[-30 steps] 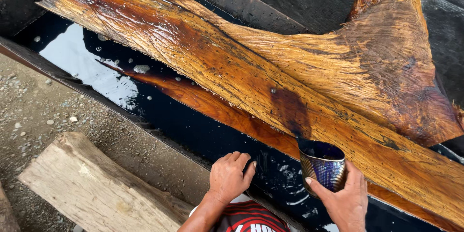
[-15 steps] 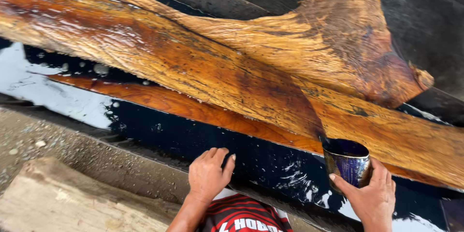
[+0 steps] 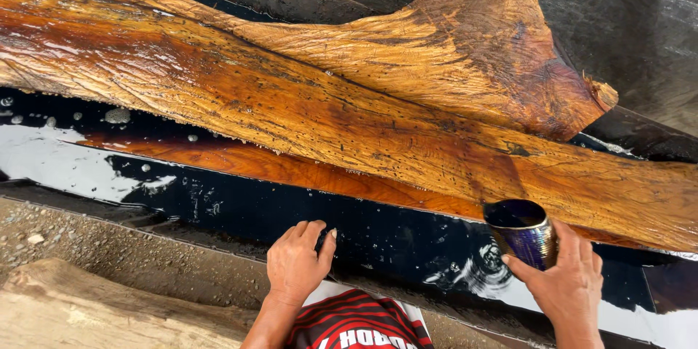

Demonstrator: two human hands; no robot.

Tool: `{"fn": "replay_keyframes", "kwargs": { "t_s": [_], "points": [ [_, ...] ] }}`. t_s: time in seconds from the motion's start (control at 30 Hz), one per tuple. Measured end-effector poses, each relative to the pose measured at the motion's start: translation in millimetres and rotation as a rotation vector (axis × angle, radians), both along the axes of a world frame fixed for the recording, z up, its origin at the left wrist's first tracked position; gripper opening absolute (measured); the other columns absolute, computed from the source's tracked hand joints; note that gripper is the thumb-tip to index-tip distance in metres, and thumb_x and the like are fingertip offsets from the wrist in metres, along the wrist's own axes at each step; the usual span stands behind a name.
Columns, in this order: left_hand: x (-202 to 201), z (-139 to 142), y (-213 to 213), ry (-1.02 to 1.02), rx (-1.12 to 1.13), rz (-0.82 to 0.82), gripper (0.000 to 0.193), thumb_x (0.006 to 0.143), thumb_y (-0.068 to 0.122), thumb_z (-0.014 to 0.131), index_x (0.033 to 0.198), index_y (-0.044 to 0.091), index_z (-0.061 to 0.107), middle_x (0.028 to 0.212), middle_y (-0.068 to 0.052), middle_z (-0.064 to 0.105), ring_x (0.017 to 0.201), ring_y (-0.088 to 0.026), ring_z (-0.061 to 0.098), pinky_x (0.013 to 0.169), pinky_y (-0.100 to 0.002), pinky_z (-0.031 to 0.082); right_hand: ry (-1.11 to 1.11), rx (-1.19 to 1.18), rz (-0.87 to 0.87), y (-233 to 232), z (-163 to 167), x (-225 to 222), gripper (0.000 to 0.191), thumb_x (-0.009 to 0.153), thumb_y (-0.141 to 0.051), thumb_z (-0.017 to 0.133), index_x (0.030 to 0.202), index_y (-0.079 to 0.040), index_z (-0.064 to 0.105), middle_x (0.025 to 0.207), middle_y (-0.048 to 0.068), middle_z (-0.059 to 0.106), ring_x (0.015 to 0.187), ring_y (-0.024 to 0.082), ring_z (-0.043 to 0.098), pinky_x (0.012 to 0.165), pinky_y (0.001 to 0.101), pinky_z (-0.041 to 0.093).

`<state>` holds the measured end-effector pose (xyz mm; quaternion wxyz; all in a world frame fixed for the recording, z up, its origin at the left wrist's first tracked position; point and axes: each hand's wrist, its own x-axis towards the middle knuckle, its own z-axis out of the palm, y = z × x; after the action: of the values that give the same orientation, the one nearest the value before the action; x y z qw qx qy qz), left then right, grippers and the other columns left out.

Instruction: The person scoops dark liquid from a long trough with a metal can and pours it over large wood slabs lying in the liquid, moving along the length of the wood and using a hand to spread the liquid over the surface.

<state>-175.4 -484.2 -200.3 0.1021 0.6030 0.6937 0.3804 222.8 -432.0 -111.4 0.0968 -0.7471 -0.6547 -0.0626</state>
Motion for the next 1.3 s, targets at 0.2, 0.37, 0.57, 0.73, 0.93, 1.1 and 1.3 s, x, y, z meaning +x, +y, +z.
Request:
{"fn": "replay_keyframes", "kwargs": {
  "t_s": [0.2,0.37,0.57,0.73,0.93,1.1,1.3],
  "points": [
    [-0.2,-0.7,-1.2,-0.004,-0.005,0.016,0.021,0.087,0.030,0.072,0.094,0.010,0.071,0.081,-0.008,0.069,0.073,-0.030,0.068,0.062,-0.043,0.054,-0.013,0.022,0.115,9.5,-2.0,-10.7,0.105,0.054,-0.049,0.090,0.146,-0.013,0.056,0.132,0.015,0.061,0.125,0.038,0.056,0.105,0.0502,0.044],
    [0.1,0.3,-0.4,0.023,-0.065,0.002,0.021,0.085,0.030,0.072,0.093,0.011,0.071,0.080,-0.008,0.069,0.075,-0.030,0.069,0.064,-0.043,0.055,-0.078,-0.018,0.071,10.3,-1.2,19.1,0.111,0.053,-0.053,0.091,0.149,-0.013,0.054,0.135,0.016,0.060,0.125,0.037,0.055,0.105,0.0509,0.043],
    [2.9,1.0,2.4,0.046,-0.145,-0.007,0.024,0.088,0.034,0.071,0.094,0.011,0.071,0.082,-0.006,0.070,0.076,-0.028,0.070,0.062,-0.043,0.055,-0.203,-0.005,-0.073,7.6,1.2,59.1,0.113,0.053,-0.052,0.093,0.155,-0.021,0.055,0.141,0.014,0.059,0.134,0.040,0.049,0.108,0.0587,0.040],
    [5.9,0.7,4.6,0.071,-0.192,0.015,0.025,0.087,0.036,0.071,0.094,0.012,0.072,0.080,-0.005,0.070,0.076,-0.027,0.070,0.062,-0.042,0.055,-0.150,0.063,-0.084,4.2,2.2,75.1,0.098,0.059,-0.044,0.091,0.148,-0.024,0.056,0.142,0.010,0.056,0.135,0.039,0.045,0.115,0.0596,0.036],
    [10.1,-0.9,2.4,0.092,-0.200,0.008,0.025,0.087,0.036,0.070,0.095,0.013,0.072,0.080,-0.004,0.070,0.076,-0.027,0.070,0.062,-0.041,0.055,-0.177,0.062,-0.171,-2.2,1.1,85.1,0.104,0.059,-0.044,0.093,0.152,-0.017,0.057,0.151,0.012,0.054,0.138,0.041,0.045,0.110,0.0586,0.038],
    [10.1,-0.2,4.5,0.095,-0.242,-0.010,0.025,0.087,0.037,0.070,0.095,0.013,0.072,0.081,-0.004,0.070,0.078,-0.027,0.070,0.063,-0.042,0.055,0.139,0.074,-0.174,-8.9,-8.0,82.4,0.114,0.062,-0.052,0.090,0.151,0.004,0.047,0.135,0.025,0.053,0.125,0.041,0.051,0.103,0.0540,0.044],
    [11.7,0.2,4.0,0.090,-0.246,0.001,0.025,0.086,0.037,0.071,0.095,0.013,0.071,0.082,-0.005,0.070,0.079,-0.029,0.070,0.064,-0.044,0.055,0.366,-0.077,-0.007,-27.4,-42.2,49.7,0.119,0.053,-0.049,0.090,0.148,0.002,0.041,0.130,0.024,0.052,0.119,0.038,0.055,0.098,0.0481,0.049]
  ]
}}
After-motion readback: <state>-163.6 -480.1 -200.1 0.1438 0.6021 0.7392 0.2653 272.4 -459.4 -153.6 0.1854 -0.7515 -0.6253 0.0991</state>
